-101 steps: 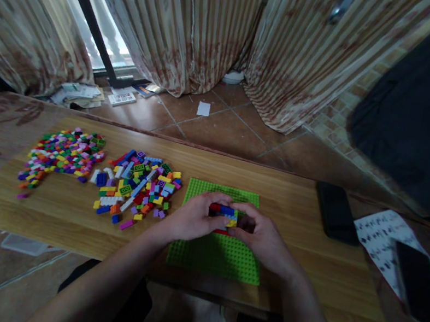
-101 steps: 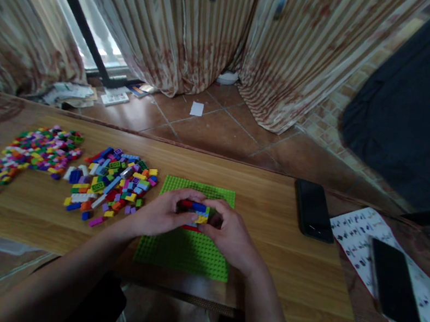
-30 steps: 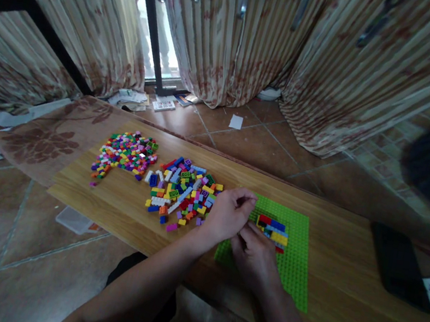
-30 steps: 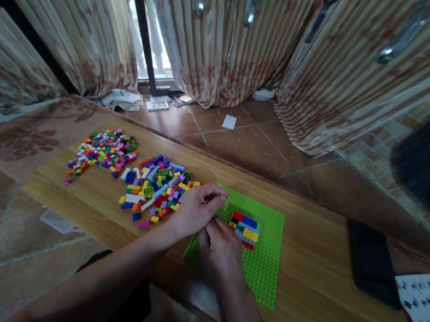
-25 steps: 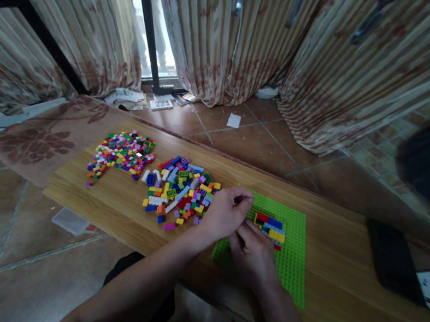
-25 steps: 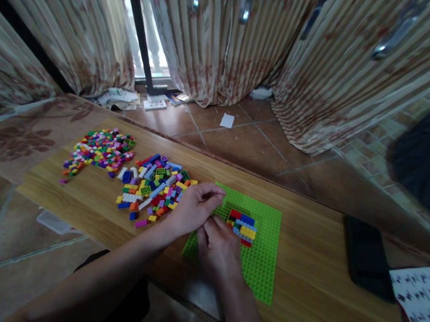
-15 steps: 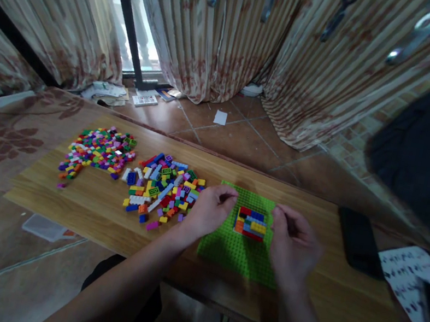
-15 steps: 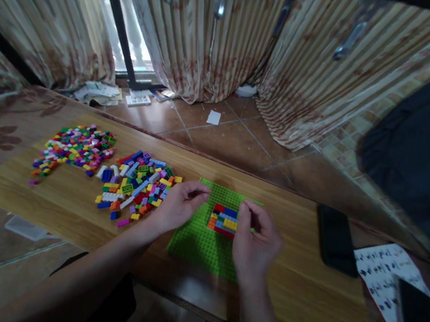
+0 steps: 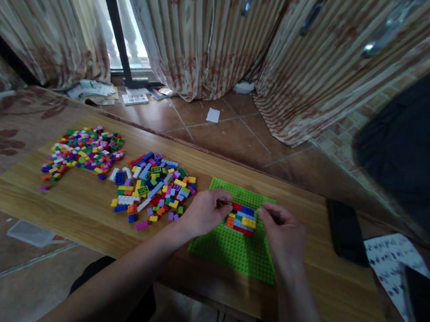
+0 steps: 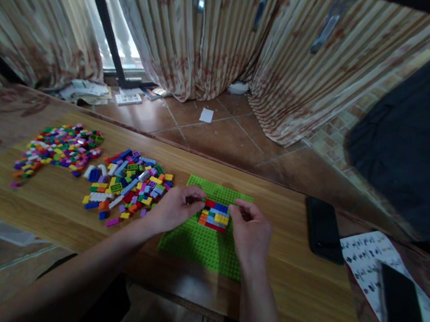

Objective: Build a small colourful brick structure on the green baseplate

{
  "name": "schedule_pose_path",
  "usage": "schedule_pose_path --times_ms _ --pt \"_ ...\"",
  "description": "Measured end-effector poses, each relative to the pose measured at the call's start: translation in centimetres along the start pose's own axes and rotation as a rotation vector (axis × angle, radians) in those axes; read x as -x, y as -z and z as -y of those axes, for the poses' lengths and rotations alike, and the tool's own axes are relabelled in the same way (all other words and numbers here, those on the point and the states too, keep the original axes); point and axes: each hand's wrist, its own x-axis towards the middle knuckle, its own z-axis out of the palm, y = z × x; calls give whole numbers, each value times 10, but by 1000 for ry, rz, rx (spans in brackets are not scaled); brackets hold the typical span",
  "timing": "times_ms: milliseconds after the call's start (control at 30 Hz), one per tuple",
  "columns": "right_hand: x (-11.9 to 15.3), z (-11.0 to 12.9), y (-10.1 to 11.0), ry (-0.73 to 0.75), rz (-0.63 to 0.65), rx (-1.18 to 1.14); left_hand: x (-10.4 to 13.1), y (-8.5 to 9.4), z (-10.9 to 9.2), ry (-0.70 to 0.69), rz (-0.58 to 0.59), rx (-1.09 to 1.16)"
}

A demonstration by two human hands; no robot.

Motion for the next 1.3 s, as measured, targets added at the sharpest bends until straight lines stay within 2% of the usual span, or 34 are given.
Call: schedule_pose_path --times_ms 167,333,900,1167,1300 --pt "5 2 -4 32 97 51 0 -3 2 -4 -2 -32" --pt "8 2 -9 49 139 75 0 -5 3 -11 -9 -53" --pt "11 5 -13 119 103 176 3 -3 -6 34 -4 -143" --pt "14 9 -14 120 47 173 3 -4 -5 16 5 -134" --pt "13 8 -16 155 69 191 3 -4 -4 27 2 -128"
